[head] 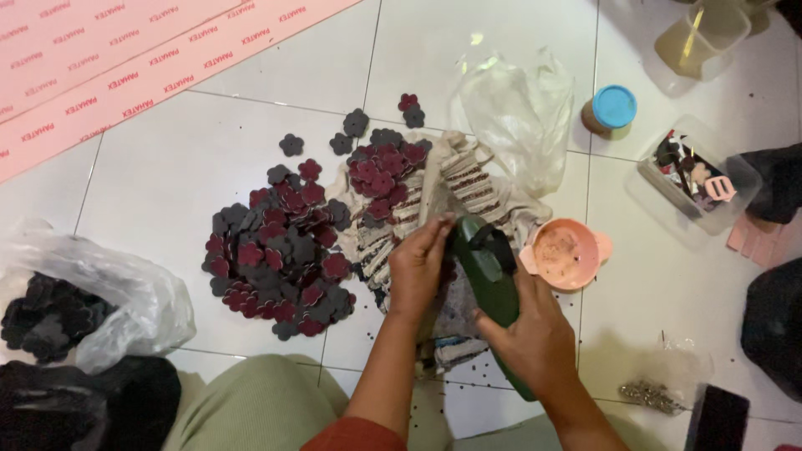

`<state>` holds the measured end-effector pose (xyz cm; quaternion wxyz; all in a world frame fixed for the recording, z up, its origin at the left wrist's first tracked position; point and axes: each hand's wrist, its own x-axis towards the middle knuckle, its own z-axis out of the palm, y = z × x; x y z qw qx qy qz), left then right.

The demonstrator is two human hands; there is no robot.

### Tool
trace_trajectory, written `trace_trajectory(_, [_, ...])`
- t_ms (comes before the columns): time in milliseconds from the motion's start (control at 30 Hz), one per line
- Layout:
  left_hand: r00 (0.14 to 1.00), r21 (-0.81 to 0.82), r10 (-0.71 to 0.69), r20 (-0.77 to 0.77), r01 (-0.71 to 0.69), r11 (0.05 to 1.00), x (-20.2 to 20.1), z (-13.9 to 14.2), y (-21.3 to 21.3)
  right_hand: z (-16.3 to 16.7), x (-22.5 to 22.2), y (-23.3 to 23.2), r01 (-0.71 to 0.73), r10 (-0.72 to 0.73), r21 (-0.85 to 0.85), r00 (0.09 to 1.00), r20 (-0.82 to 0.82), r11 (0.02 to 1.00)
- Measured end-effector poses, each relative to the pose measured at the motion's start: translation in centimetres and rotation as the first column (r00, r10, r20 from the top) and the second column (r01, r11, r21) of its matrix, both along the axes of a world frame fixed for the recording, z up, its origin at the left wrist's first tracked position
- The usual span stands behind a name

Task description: The person sits on the floor and glues small flower-shaped fabric cutouts onto the surface of a green shoe upper, using a small stick to apply adhesive from a bowl and pressing each cutout in place one at a time, working across the shoe surface.

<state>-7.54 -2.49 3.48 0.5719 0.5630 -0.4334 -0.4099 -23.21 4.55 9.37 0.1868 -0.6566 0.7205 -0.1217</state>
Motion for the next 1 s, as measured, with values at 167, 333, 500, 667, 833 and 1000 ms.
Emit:
trace_trajectory(167, [0.601,0.207,0.35,-0.718,-0.296,0.933,2.1,-0.6,-0.1,-1.7,-1.2,0.0,0.076,-0.092,0.167,0.992,0.092,0.983])
trace_trajectory(333, [0.795,0.189,0.262,-0.547,-0.187,0.964,2.1,-1.5,3.0,-1.5,-1.7,-0.4,-0.037,0.05,-0.065,0.976,0.213,0.997])
trace_trajectory(500, [0.882,0.139,0.128,-0.454,-0.072,0.988,0.7,-2.2,5.9,-0.7,-1.2,-0.7,0.08,-0.094,0.049,0.868,0.488,0.996])
trace_trajectory(667, [0.855,0.085,0.101,-0.509,-0.067,0.994,0.6,-2.9,6.0,-0.5,-1.0,-1.1,0.099,-0.121,0.075,0.891,0.438,0.992])
trace_trajectory(833, [0.873,0.073,0.123,-0.472,-0.101,0.992,0.7,-3.2,6.1,-0.7,-1.0,-1.3,0.106,-0.131,0.089,0.926,0.353,0.99])
trace_trajectory(1000, [0.878,0.073,0.115,-0.465,-0.092,0.993,0.9,-3.4,6.2,-0.5,-1.0,-1.3,0.024,-0.007,-0.04,0.923,0.384,0.999])
